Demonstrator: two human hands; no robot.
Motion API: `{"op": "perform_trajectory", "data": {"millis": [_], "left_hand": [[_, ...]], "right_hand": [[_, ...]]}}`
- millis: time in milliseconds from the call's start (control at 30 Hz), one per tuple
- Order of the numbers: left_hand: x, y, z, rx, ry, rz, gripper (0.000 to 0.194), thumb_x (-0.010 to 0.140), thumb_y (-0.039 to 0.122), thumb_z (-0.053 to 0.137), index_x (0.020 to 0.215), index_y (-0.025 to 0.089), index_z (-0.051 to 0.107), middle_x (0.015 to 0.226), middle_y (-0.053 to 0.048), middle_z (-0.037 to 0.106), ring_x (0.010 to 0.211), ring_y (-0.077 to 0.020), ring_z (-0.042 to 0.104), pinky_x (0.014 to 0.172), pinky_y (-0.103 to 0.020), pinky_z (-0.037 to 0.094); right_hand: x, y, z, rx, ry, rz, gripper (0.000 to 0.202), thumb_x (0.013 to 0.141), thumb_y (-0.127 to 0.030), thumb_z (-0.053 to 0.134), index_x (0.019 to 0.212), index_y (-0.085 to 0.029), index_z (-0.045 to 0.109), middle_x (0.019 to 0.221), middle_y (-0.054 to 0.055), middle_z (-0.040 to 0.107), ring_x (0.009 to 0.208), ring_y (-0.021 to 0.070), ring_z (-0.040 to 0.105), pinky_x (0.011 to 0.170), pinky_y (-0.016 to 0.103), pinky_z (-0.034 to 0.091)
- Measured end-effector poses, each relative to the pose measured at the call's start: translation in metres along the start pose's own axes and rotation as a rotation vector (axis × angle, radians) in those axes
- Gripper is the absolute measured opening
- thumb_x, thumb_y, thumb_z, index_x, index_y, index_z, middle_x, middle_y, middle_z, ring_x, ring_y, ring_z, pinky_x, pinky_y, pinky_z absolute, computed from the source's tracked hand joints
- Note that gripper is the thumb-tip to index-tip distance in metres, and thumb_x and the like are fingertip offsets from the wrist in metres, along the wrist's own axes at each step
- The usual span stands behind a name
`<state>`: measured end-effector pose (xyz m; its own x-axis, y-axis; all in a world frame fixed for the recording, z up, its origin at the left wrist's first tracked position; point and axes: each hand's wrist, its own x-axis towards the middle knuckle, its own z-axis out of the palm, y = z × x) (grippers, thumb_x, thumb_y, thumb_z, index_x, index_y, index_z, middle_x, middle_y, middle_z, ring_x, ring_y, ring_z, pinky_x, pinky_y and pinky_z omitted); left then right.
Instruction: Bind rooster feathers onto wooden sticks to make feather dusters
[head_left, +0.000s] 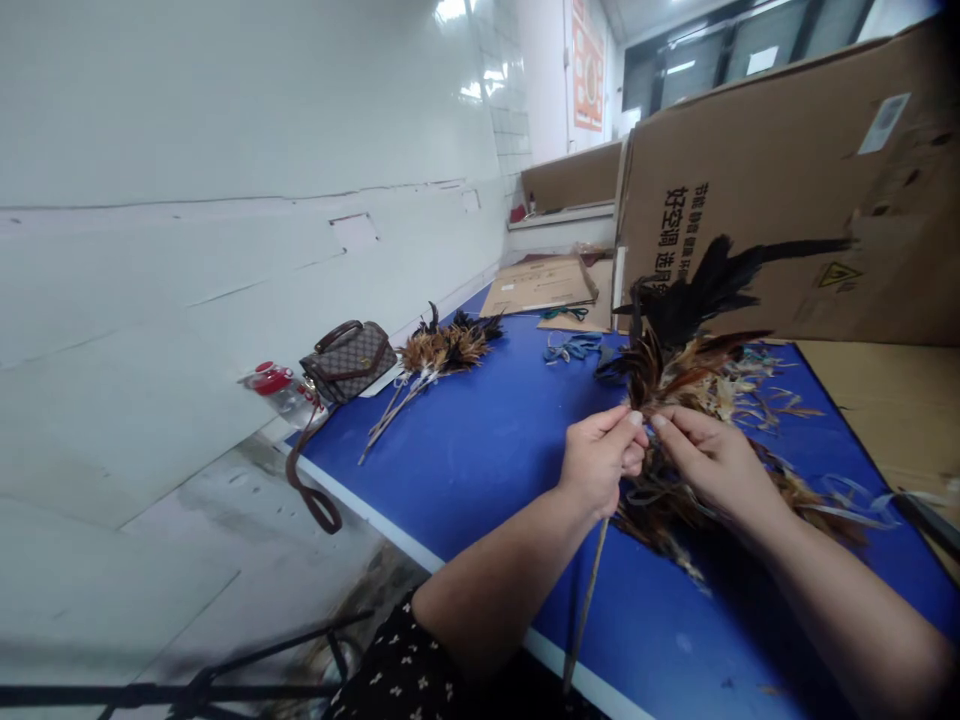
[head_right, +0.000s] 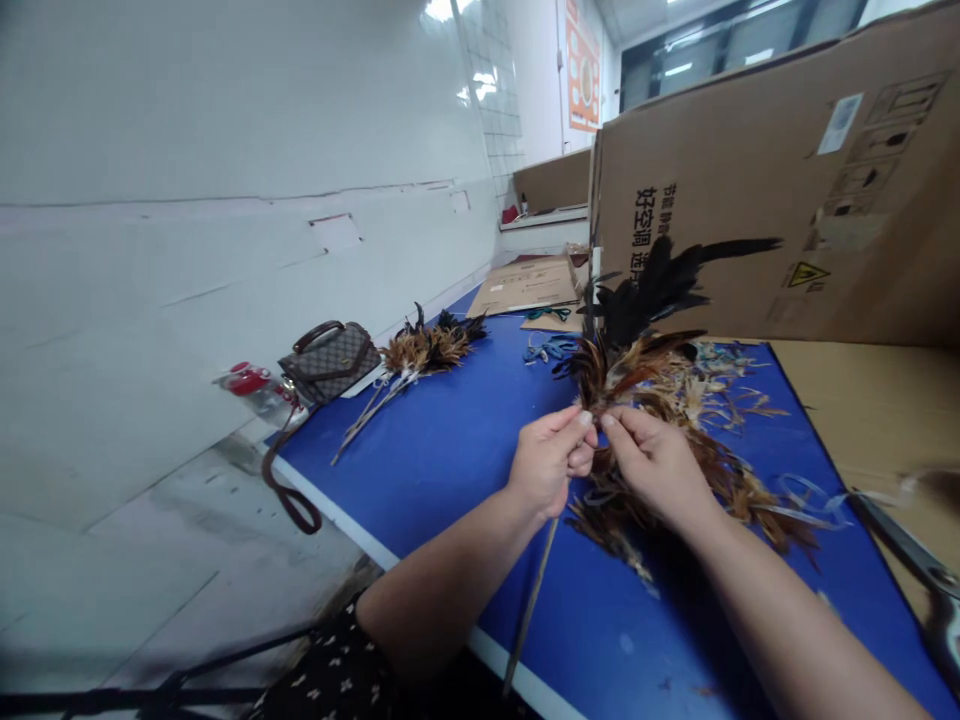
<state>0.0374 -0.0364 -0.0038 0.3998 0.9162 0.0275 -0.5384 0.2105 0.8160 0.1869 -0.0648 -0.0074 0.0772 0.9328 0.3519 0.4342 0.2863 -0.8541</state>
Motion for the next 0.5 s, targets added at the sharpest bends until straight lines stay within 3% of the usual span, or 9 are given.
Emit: {"op": "perform_trajectory", "data": {"millis": [200, 367, 500], "left_hand": [[-0.002, 0.002, 0.0, -0.011, -0.016, -0.03, 0.052, 0.071, 0.051, 0.095, 0.077, 0.012, 0.061, 0.072, 0.002, 0.055, 0.051, -0.0013, 0.036, 0.051, -0.025, 0.013], [-0.002, 0.0, 0.002, -0.005, 0.0, -0.045, 0.052, 0.07, 0.051, 0.096, 0.079, 0.012, 0.062, 0.072, 0.002, 0.056, 0.051, -0.0007, 0.035, 0.051, -0.025, 0.012], [-0.002, -0.003, 0.003, -0.005, 0.03, -0.062, 0.056, 0.064, 0.051, 0.099, 0.082, 0.013, 0.062, 0.071, 0.002, 0.056, 0.051, -0.0012, 0.036, 0.051, -0.025, 0.012]], "right_hand": [[0.007, 0.011, -0.012, -0.079, -0.084, 0.002, 0.053, 0.093, -0.074, 0.065, 0.088, -0.022, 0.076, 0.086, 0.008, 0.077, 0.082, 0.0252, 0.068, 0.077, 0.036, 0.053], [0.006, 0.008, -0.01, 0.082, -0.074, 0.112, 0.053, 0.089, -0.073, 0.072, 0.085, -0.02, 0.074, 0.078, 0.006, 0.073, 0.071, 0.0191, 0.062, 0.065, 0.03, 0.048], [0.002, 0.003, 0.0, 0.242, 0.019, 0.182, 0.04, 0.087, -0.059, 0.078, 0.083, -0.021, 0.068, 0.07, 0.001, 0.065, 0.06, 0.013, 0.05, 0.053, 0.025, 0.038]]}}
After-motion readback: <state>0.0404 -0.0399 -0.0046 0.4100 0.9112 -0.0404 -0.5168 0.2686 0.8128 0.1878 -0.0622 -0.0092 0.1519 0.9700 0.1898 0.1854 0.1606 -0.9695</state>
